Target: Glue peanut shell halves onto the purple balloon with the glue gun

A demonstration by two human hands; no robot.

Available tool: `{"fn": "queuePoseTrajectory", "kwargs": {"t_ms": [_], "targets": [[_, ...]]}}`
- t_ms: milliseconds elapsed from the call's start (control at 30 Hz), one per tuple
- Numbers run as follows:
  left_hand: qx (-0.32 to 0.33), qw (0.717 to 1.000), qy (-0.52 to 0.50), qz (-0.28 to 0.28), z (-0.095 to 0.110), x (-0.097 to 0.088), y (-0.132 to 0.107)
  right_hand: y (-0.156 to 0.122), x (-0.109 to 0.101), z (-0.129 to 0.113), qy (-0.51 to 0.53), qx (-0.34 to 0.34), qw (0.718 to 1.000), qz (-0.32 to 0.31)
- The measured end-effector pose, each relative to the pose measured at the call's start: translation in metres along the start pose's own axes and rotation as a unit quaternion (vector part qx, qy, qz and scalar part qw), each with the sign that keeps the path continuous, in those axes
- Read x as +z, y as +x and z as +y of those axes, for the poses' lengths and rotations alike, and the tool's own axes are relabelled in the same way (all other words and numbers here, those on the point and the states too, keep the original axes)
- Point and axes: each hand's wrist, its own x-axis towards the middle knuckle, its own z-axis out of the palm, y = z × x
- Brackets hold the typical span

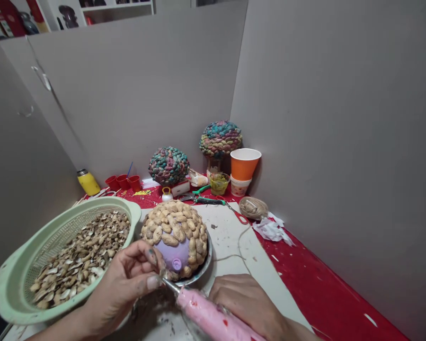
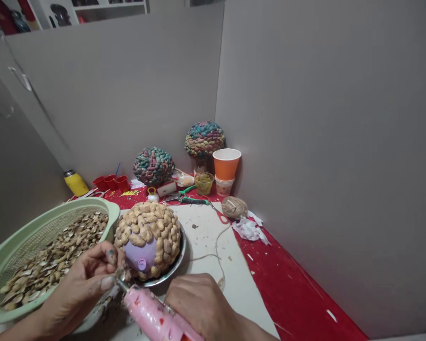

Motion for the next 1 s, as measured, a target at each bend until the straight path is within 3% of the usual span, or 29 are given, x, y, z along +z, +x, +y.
{"fn": "queuePoseTrajectory", "kwargs": {"t_ms": [367, 633, 1000], "targets": [[0.048, 0.998, 0.039, 0.007, -0.0032, -0.001, -0.0019, 0.0004, 0.0032, 0.0006, -0.029, -0.013, 0.999, 0.005], [0.053, 0.997, 0.06, 0.021, -0.0008, 0.0009, -0.0018, 0.0004, -0.0013, 0.0006, -0.073, -0.031, 0.997, -0.026], [0.053, 0.996, 0.071, 0.019, 0.0014, 0.0027, -0.0024, 0.0019, 0.0001, -0.0019, -0.081, -0.027, 0.996, 0.001]]}}
